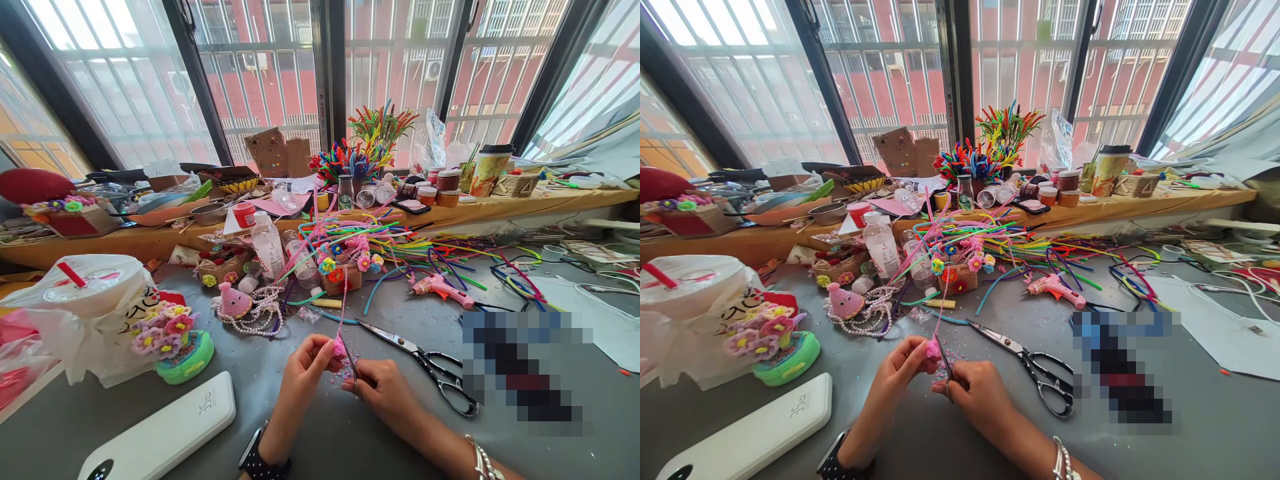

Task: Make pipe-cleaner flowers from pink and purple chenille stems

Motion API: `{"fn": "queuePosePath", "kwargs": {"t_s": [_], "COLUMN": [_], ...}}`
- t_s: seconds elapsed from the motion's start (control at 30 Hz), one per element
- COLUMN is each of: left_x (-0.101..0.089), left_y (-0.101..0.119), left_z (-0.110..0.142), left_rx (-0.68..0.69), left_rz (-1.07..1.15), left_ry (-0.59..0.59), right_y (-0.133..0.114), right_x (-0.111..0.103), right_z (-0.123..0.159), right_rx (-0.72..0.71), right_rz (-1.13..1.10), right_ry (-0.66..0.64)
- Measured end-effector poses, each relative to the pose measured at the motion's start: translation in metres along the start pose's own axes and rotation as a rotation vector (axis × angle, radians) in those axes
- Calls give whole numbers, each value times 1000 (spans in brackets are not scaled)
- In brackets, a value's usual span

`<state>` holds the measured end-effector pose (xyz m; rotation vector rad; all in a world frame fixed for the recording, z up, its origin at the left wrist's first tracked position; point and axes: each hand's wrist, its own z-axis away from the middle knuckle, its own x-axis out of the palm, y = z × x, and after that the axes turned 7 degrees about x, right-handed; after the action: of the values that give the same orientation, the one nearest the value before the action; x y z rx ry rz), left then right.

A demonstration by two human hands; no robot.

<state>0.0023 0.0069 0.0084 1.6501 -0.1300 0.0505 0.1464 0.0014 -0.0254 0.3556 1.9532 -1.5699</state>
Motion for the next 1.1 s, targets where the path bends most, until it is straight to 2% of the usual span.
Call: {"fn": "queuePosePath", "kwargs": {"t_s": [0.57,0.9,1.1], "left_x": [-1,2,4], "left_y": [-3,4,6], "left_z": [-1,4,5], "left_rx": [-47,-55,-60], "left_rz": [51,115,162], "left_ry": [-40,-45,-22], "right_y": [-5,-7,-3], "right_x": [-3,-4,-2], "right_z": [3,5,2], "right_rx": [-10,-22,-24], "right_rz": [6,1,0], "right_ry": [-67,-89,-42]}}
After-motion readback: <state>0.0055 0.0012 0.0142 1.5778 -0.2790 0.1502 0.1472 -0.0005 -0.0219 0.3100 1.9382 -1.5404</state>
